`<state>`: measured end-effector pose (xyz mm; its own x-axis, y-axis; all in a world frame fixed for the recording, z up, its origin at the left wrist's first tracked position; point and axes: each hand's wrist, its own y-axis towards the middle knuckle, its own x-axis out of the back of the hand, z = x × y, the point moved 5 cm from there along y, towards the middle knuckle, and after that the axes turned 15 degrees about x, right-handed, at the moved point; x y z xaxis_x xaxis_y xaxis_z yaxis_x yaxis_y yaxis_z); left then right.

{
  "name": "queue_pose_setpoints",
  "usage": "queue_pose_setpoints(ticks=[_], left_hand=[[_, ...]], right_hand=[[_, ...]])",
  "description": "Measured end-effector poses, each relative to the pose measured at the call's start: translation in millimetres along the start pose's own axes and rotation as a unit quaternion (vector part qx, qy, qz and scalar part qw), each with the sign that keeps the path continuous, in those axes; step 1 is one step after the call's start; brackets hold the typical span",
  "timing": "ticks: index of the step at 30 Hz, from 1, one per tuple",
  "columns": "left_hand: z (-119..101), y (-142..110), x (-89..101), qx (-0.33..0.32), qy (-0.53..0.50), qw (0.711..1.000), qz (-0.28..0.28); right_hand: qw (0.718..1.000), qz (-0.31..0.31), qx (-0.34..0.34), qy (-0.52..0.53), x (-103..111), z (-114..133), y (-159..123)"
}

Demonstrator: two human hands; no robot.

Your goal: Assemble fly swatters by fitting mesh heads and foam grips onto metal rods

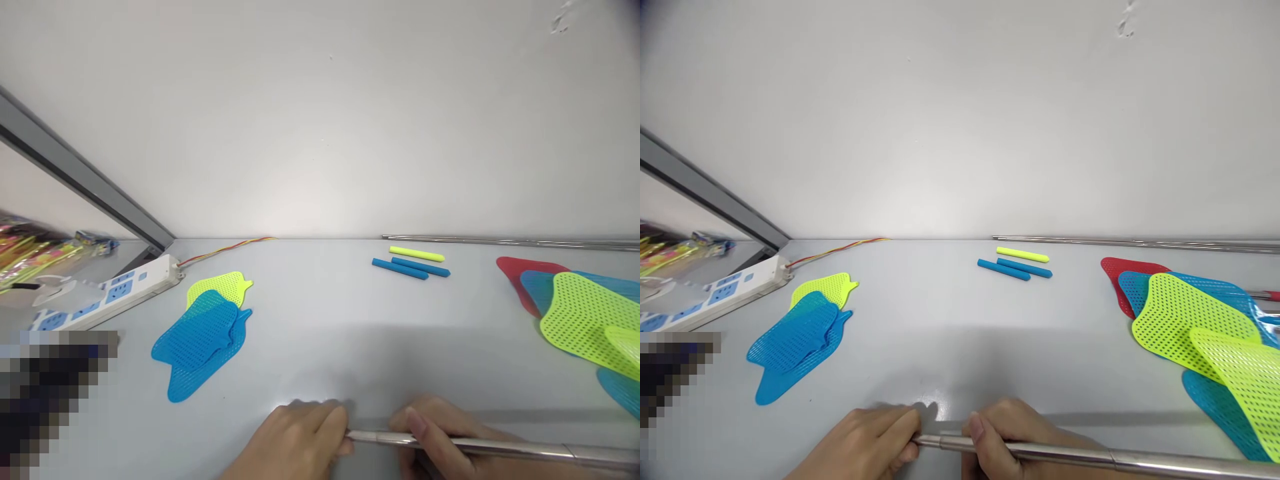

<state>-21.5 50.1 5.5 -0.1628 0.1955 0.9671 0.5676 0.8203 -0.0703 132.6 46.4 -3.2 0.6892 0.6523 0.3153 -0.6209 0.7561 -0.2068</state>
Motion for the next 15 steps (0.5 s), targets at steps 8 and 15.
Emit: queue_pose_setpoints(ticks=[8, 15], left_hand=[[2.4, 3.1, 13.6, 0.042, -0.012, 0.995, 0.086], [9.3, 4.9, 26.5, 0.064, -0.010, 0.996, 0.065]], right_hand=[[0.998, 0.009, -0.059, 0.034, 3.7, 1.4, 4.8], [0.986, -0.024, -0.007, 0.163, 2.5, -10.2, 10.1]])
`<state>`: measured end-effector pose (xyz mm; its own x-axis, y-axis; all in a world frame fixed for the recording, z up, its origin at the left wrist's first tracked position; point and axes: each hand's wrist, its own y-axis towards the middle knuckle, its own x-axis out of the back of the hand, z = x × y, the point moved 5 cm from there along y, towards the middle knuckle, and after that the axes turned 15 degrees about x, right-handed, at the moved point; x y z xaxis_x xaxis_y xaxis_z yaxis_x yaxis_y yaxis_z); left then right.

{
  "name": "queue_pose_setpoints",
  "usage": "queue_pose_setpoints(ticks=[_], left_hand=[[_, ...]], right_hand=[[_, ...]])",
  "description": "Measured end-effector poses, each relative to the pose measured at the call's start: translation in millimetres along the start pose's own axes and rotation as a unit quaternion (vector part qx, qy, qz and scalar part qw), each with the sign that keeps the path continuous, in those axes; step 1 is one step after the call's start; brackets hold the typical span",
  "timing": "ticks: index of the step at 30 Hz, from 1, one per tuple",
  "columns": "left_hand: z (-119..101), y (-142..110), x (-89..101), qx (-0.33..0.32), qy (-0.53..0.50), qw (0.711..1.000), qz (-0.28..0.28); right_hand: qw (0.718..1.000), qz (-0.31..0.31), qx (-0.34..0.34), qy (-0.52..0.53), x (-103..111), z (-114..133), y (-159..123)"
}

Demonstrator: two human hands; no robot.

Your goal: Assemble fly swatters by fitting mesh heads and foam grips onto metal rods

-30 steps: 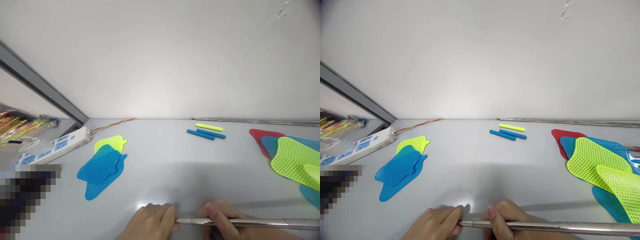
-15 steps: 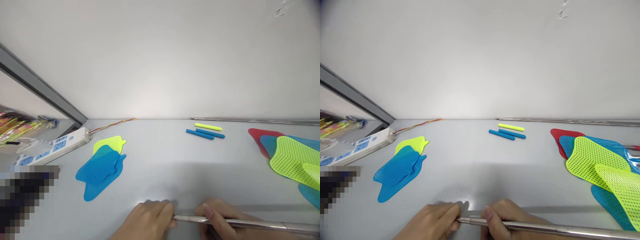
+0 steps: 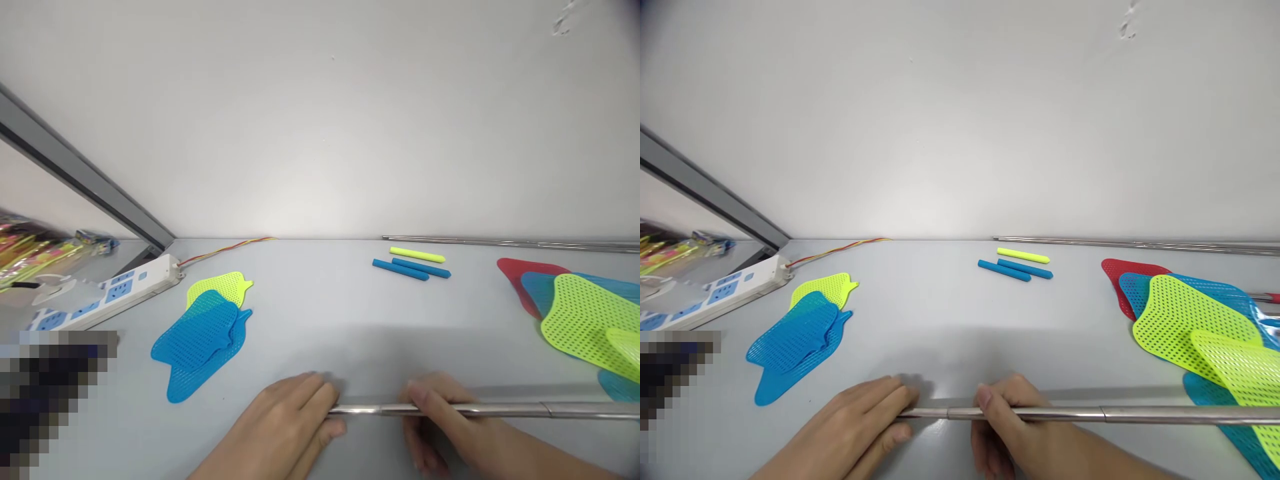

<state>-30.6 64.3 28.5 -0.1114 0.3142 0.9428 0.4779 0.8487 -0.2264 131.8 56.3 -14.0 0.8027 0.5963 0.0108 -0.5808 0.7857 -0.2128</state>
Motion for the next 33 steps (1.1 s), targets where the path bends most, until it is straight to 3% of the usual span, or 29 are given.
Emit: queue_pose_setpoints(ticks=[7, 20, 27, 33], left_hand=[[9.9, -0.8, 11.8, 0.008, -0.004, 0.998, -0.060], [37.9, 2.9, 16.2, 0.044, -0.023, 0.998, -0.032], [30.1, 4.0, 15.9, -0.013, 0.005, 0.997, -0.081], [25.3, 3.2, 10.7, -0.024, 0.008, 0.995, -0.094]], right_hand=[[0.992, -0.025, 0.052, 0.111, 1.3, -1.1, 9.2], [0.985, -0.054, 0.076, 0.144, 3.9, -2.3, 10.5], [0.984, -0.052, 0.083, 0.149, 3.0, -7.6, 8.6], [0.984, -0.054, 0.083, 0.146, 3.9, -5.0, 8.1]])
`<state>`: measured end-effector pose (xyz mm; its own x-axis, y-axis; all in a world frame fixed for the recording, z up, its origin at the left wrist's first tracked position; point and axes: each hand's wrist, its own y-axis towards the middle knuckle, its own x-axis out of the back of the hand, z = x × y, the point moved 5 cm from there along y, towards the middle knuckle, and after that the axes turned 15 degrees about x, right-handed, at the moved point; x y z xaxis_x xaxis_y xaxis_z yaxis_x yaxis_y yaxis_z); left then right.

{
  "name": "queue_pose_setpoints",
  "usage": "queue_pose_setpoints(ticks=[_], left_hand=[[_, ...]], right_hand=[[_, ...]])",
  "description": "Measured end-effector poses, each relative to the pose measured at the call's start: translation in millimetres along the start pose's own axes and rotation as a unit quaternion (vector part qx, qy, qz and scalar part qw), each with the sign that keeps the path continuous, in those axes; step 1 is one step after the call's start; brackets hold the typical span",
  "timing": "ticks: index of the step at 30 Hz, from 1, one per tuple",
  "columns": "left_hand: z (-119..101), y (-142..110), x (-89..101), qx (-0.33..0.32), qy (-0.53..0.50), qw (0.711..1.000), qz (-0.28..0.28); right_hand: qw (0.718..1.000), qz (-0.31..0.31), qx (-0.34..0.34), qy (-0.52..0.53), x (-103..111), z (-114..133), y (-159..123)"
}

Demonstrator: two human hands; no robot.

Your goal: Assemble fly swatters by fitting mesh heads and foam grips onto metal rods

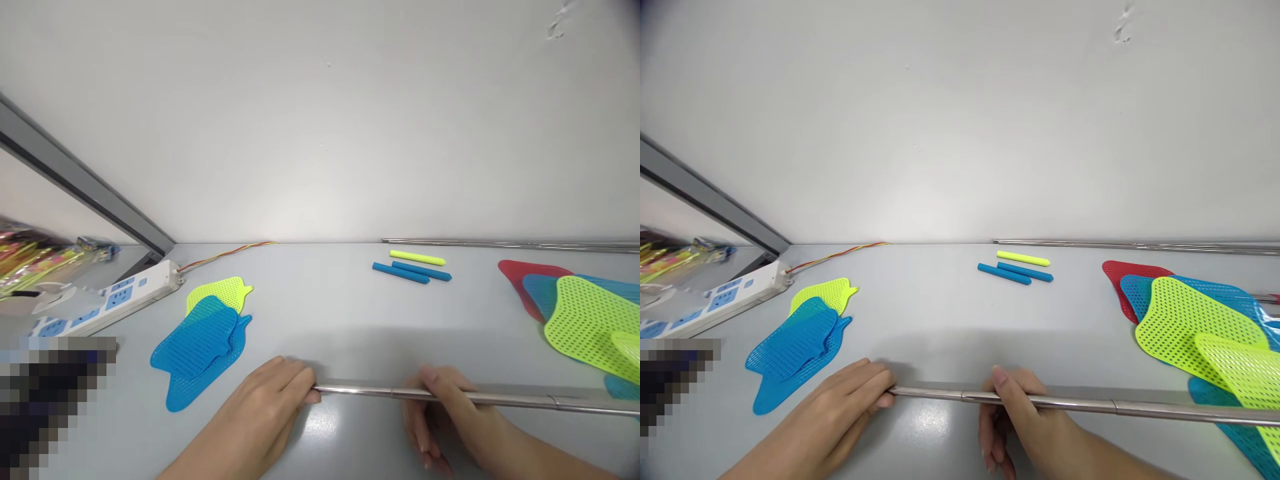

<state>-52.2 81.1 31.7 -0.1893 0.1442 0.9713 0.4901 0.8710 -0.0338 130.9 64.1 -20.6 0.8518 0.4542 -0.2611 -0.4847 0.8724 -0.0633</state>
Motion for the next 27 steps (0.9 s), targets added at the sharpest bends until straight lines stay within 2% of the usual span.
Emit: queue_pose_setpoints(ticks=[6, 11, 15, 27], left_hand=[[0.7, -1.2, 0.9, -0.002, -0.005, 1.000, -0.008], [3.5, -2.6, -3.5, 0.026, -0.016, 0.999, 0.038], [0.4, 0.0, -5.6, 0.025, -0.015, 0.997, 0.070], [-0.2, 1.3, -4.6, 0.032, 0.002, 0.997, 0.075]], right_hand=[[1.000, 0.005, -0.004, -0.016, 0.9, -0.5, -1.0], [1.000, -0.002, -0.005, 0.001, 0.8, -1.4, 0.7], [0.999, 0.022, -0.013, -0.043, -0.2, -0.4, -1.7], [0.998, 0.025, -0.024, -0.060, 0.4, 0.6, -4.7]])
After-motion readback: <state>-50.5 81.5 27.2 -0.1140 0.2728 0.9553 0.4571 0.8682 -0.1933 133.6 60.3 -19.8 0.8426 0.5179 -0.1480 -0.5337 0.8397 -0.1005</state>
